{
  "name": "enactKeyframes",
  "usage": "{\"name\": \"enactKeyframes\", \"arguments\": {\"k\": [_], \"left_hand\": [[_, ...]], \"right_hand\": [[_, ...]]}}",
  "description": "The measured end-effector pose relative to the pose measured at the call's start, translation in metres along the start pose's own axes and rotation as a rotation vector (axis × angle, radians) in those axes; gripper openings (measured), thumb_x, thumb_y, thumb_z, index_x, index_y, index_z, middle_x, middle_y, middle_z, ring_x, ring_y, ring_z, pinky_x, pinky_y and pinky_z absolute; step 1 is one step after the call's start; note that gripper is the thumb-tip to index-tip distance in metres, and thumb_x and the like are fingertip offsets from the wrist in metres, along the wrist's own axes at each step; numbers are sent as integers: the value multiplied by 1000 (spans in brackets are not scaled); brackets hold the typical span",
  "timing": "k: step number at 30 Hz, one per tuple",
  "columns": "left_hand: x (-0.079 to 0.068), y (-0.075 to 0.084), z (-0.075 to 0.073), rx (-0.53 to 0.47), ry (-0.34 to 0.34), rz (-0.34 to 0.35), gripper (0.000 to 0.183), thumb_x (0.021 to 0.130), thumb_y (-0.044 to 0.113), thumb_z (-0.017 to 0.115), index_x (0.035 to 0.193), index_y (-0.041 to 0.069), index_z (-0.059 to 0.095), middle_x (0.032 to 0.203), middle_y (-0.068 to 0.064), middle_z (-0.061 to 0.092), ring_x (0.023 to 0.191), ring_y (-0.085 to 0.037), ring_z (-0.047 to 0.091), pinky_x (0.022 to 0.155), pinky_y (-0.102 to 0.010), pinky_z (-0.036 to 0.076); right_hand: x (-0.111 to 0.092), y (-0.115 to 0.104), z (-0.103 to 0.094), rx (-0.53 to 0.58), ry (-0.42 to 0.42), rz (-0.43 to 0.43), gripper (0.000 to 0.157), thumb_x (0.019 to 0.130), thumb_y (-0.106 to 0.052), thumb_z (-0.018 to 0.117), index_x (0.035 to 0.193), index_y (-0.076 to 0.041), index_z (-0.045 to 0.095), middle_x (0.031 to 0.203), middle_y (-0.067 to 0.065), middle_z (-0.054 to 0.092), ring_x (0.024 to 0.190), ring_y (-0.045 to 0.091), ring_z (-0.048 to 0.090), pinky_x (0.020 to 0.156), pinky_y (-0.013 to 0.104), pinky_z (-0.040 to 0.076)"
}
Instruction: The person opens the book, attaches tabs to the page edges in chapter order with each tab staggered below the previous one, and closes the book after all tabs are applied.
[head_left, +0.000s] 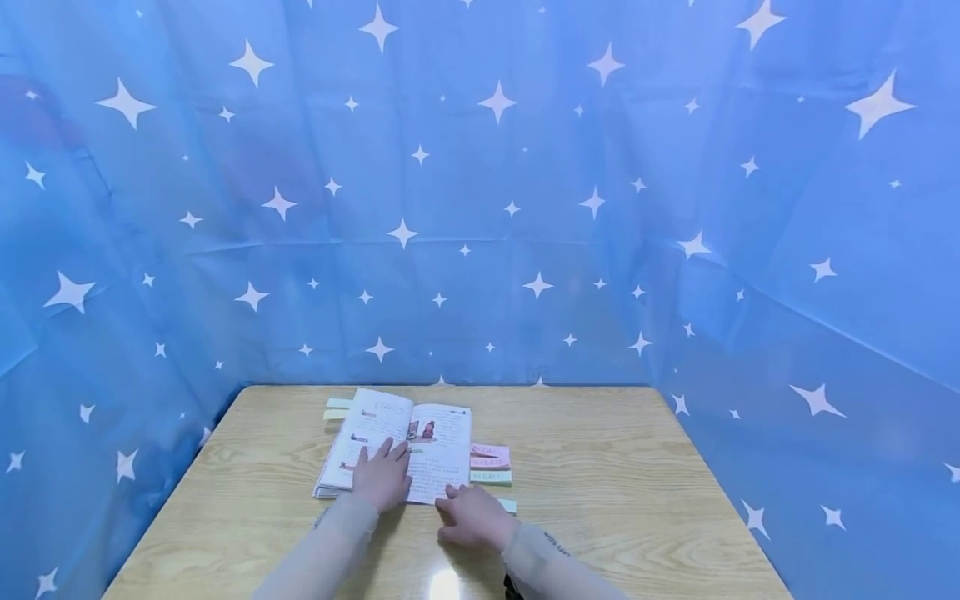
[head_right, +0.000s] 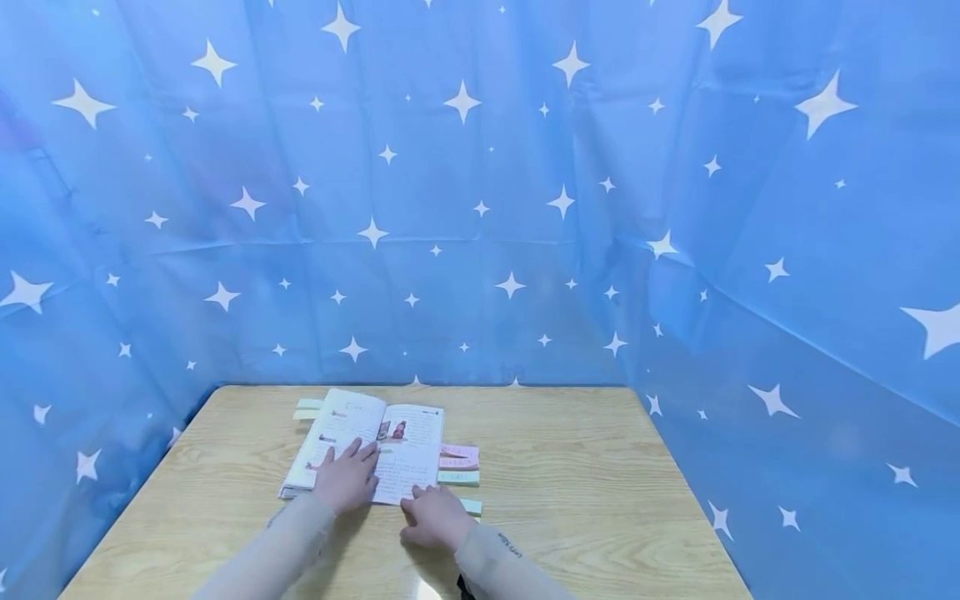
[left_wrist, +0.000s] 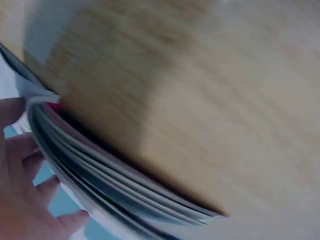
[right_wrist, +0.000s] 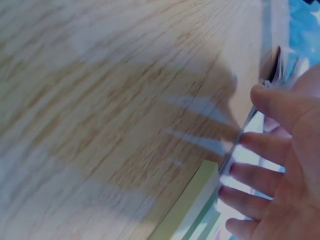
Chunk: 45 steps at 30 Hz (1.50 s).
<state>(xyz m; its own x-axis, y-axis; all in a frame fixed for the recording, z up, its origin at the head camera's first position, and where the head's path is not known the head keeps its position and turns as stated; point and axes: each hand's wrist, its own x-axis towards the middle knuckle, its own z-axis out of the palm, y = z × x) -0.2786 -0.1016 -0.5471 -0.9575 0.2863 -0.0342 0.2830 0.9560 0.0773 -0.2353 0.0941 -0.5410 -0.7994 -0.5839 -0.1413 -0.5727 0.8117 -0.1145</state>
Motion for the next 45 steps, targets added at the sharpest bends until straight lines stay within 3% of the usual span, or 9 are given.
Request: {"name": "enactKeyframes", "arguments": {"k": [8, 11, 15, 18, 22, 27, 35, 42, 45], "left_hand": [[-3, -28, 13, -326, -106, -84, 74, 93, 46, 54, 152, 8, 30, 158, -12, 23, 144, -38, 17, 107, -72, 7], [-2, -29, 16, -359, -132, -82, 76, 93, 46, 53, 153, 7, 26, 160, -11, 19, 145, -38, 13, 108, -72, 4], [1, -25, 24, -350, -148, -75, 79, 93, 49, 50, 155, 8, 21, 161, -9, 15, 146, -35, 8, 108, -70, 0], [4, -24, 33, -359, -149, -73, 80, 93, 49, 49, 155, 8, 20, 161, -10, 14, 146, -35, 7, 106, -72, -4], [9, -23, 43, -385, -149, -71, 79, 93, 49, 50, 155, 9, 21, 161, -10, 14, 146, -35, 7, 105, -73, -5], [11, -18, 30, -366, -137, -116, 71, 97, 50, 42, 154, 11, 25, 160, -9, 19, 146, -36, 12, 109, -70, 4], [12, -36, 16, -325, -126, -224, 59, 103, 43, 29, 153, 11, 28, 159, -11, 22, 144, -39, 15, 109, -70, 7], [16, -40, 14, -349, -139, -239, 60, 103, 41, 30, 154, 10, 25, 160, -11, 18, 145, -39, 11, 109, -70, 3], [15, -40, 16, -348, -151, -248, 59, 103, 40, 30, 153, 9, 27, 160, -12, 19, 145, -40, 12, 108, -71, 4]], "right_hand": [[7, 1, 0, 46, -17, -22, 45, 88, -44, 65, 126, -21, 65, 133, 6, 59, 119, 21, 57, 105, 48, 40], [9, 1, -2, 41, -4, -45, 28, 87, -44, 66, 102, -20, 72, 104, -3, 70, 91, 14, 65, 99, 51, 45], [13, -1, -5, 38, 13, -71, 22, 85, -44, 68, 80, -23, 63, 79, -11, 58, 68, 7, 55, 80, 37, 53], [17, -5, -5, 62, 23, -87, 27, 84, -44, 69, 95, -20, 68, 107, -3, 66, 91, 14, 63, 83, 35, 53], [25, -8, -2, 120, 26, -60, 51, 84, -43, 69, 123, -11, 64, 137, 12, 54, 124, 27, 53, 103, 37, 43], [28, -5, -3, 151, 26, -17, 58, 83, -39, 70, 130, -7, 61, 139, 14, 53, 126, 28, 51, 105, 31, 41], [33, -6, -5, 180, -14, -5, 63, 83, -38, 71, 137, -10, 55, 144, 10, 49, 131, 25, 47, 107, 30, 38], [54, 1, -21, 237, -42, -51, 43, 87, -34, 68, 119, -6, 67, 127, 9, 63, 113, 21, 61, 98, 27, 45], [62, 0, -23, 286, -46, -64, 46, 89, -35, 66, 122, -3, 65, 128, 9, 62, 115, 20, 60, 99, 26, 44]]}}
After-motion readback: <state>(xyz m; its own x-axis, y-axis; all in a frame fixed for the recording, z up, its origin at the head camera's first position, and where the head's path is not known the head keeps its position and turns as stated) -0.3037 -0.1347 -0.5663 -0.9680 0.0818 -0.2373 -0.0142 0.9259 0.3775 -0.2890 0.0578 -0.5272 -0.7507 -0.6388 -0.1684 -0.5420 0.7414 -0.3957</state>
